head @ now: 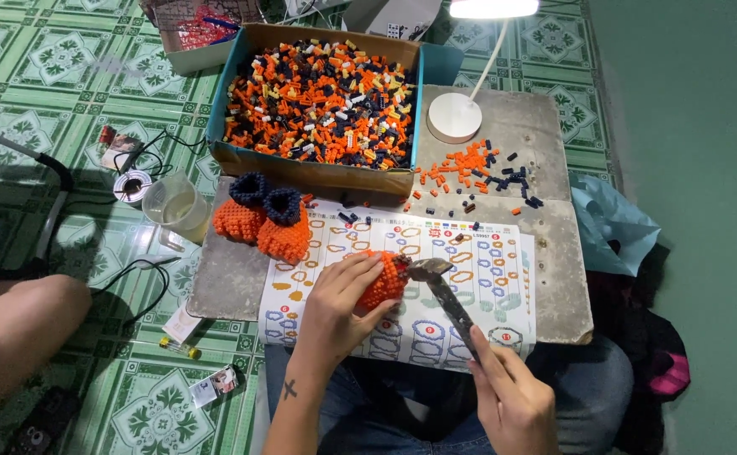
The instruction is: Assembling a complex 3D model from small interlocking plastic blocks using hands and a small hammer while following a printed instruction sheet.
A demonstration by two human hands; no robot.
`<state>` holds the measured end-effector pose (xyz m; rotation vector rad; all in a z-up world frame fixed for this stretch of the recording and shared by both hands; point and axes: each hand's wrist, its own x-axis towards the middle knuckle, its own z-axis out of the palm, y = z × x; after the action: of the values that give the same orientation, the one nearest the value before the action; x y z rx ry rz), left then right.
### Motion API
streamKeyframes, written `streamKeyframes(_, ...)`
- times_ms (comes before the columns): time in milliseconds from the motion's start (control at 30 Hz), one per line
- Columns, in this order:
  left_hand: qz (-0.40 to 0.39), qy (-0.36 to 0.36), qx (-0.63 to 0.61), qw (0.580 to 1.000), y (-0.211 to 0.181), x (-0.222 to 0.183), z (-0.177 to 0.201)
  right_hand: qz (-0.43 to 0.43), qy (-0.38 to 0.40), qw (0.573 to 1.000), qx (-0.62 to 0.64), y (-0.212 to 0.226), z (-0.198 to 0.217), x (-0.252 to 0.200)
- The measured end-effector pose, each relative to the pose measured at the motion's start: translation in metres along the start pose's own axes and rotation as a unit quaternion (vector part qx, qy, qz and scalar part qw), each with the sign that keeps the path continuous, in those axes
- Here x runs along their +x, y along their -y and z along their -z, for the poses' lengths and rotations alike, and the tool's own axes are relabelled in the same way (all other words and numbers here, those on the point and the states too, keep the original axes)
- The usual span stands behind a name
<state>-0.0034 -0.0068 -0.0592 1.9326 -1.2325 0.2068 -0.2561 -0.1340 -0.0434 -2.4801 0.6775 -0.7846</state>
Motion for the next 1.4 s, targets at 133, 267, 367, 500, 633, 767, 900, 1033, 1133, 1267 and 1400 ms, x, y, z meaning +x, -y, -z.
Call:
streamKeyframes(133,-0.003,-0.002,-0.003,1.0,-0.004,0.002,0.002,0.035,0.007,0.998,-0.051,0.007,0.001,0.004)
streamKeyframes(267,0.003,-0.004,0.005,1.0,-0.003,0.003,0.001,0.042,0.02,0.998,-0.044,0.007,-0.002,0.006)
streamKeyframes(367,-0.002,-0.007,0.006,1.0,-0.003,0.003,0.001,0.046,0.013,0.998,-0.047,0.013,-0.001,0.01)
streamKeyframes(500,-0.002,-0.012,-0.002,1.0,-0.002,0.002,-0.001,0.075,0.006,0.994,-0.084,0.012,-0.002,0.015)
streamKeyframes(633,-0.004,-0.012,-0.002,1.0,-0.002,0.003,0.001,0.069,0.001,0.996,-0.06,0.011,-0.006,0.021)
streamKeyframes(767,-0.007,-0.009,-0.014,1.0,-0.002,0.003,0.002,0.062,0.008,0.997,-0.048,0.019,-0.005,0.029)
streamKeyframes(900,-0.002,-0.004,-0.017,1.0,-0.005,0.005,0.005,0.032,0.012,0.998,-0.051,0.015,-0.004,0.029)
streamKeyframes(1033,0.005,0.001,0.0,1.0,-0.003,0.003,0.002,0.005,0.024,0.999,-0.043,0.002,0.002,0.027)
streamKeyframes(1133,0.0,0.008,-0.006,1.0,-0.005,0.003,0.006,-0.043,0.009,0.999,-0.019,-0.027,0.008,0.017)
streamKeyframes(1267,-0.008,0.02,0.047,0.999,-0.003,0.0,0.005,-0.076,-0.023,0.993,-0.091,-0.068,0.016,0.003)
streamKeyframes(1400,-0.025,0.033,0.087,0.995,-0.012,0.007,0.007,-0.057,-0.075,0.985,-0.145,-0.094,0.026,0.002)
